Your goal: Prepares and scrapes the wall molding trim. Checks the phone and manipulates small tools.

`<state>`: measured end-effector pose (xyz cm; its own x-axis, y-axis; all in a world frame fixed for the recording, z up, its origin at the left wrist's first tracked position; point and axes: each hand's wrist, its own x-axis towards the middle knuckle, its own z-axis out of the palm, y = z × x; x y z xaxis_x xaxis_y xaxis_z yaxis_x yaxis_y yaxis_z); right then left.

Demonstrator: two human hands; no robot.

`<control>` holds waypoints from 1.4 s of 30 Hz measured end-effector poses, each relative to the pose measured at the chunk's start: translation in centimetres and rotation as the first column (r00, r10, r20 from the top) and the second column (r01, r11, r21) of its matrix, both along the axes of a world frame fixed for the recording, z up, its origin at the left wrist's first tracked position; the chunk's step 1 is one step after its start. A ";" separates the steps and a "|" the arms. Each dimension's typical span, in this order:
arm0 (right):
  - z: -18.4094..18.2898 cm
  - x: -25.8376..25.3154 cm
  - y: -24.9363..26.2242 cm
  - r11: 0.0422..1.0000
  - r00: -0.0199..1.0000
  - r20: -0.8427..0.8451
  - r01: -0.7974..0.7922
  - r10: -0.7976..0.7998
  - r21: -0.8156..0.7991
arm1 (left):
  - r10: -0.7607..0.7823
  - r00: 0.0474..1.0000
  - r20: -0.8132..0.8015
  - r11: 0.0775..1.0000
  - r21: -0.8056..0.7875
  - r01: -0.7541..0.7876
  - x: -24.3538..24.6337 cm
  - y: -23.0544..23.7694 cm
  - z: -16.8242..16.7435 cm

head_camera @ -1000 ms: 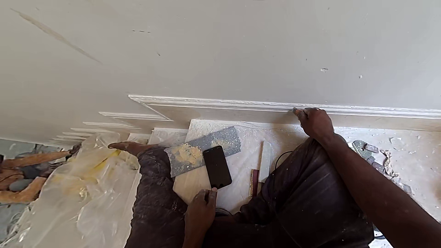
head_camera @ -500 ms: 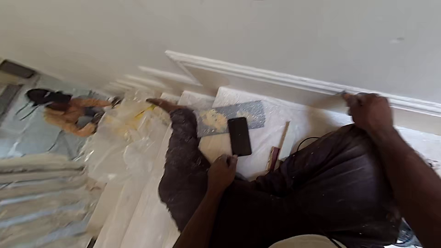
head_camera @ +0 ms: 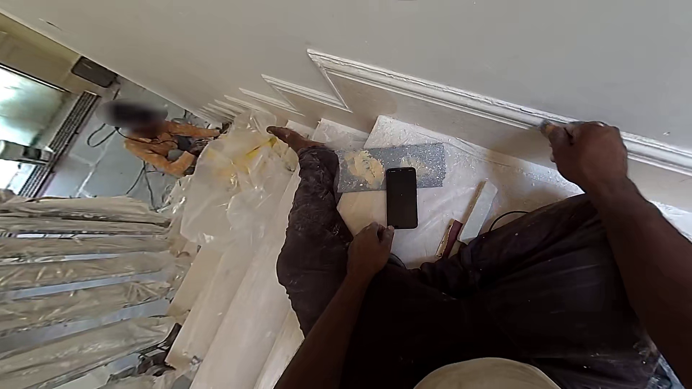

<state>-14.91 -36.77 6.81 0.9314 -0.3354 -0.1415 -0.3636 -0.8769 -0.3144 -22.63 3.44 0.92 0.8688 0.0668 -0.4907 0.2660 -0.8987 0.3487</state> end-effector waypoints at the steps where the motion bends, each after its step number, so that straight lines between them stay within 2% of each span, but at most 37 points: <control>1: 0.1 -1.2 -1.4 1.000 1.000 -0.004 0.018 -0.018 -0.022 | -0.007 1.000 -0.003 1.000 -0.005 0.007 0.1 0.0 -0.1; 5: -0.1 -4.9 -6.3 0.991 0.994 -0.020 0.104 -0.106 -0.081 | -0.032 0.999 -0.008 0.999 -0.023 0.032 0.4 0.0 -0.3; 10: 0.2 -5.0 -5.5 0.981 0.983 -0.043 0.176 -0.180 -0.081 | -0.028 1.000 -0.003 1.000 -0.012 0.028 0.5 -0.2 -0.2; 17: -0.1 -5.0 -6.3 0.991 0.992 0.002 0.124 -0.124 -0.044 | -0.061 0.998 0.010 0.998 0.026 0.060 0.4 -0.4 -0.5; 20: 0.3 -5.2 -7.0 0.997 0.997 -0.028 0.065 -0.066 -0.036 | -0.060 0.998 0.003 0.996 0.060 0.060 -0.4 0.0 0.6; 26: 0.5 -8.1 -10.9 0.984 0.989 -0.045 0.131 -0.137 -0.117 | -0.113 0.993 0.046 0.993 0.036 0.111 -0.1 0.2 0.0; 32: 1.3 -7.7 -10.4 0.982 0.985 -0.089 0.133 -0.146 -0.136 | -0.126 0.992 0.020 0.991 0.048 0.125 0.6 0.1 -0.9; 37: 0.4 -7.4 -10.3 0.991 0.994 -0.044 0.097 -0.101 -0.095 | -0.119 0.992 0.051 0.992 0.046 0.116 0.2 0.1 -1.0; 42: -0.2 -4.0 -5.7 0.997 0.997 -0.013 0.071 -0.071 -0.035 | -0.106 0.993 0.052 0.993 0.066 0.102 0.2 0.0 -0.7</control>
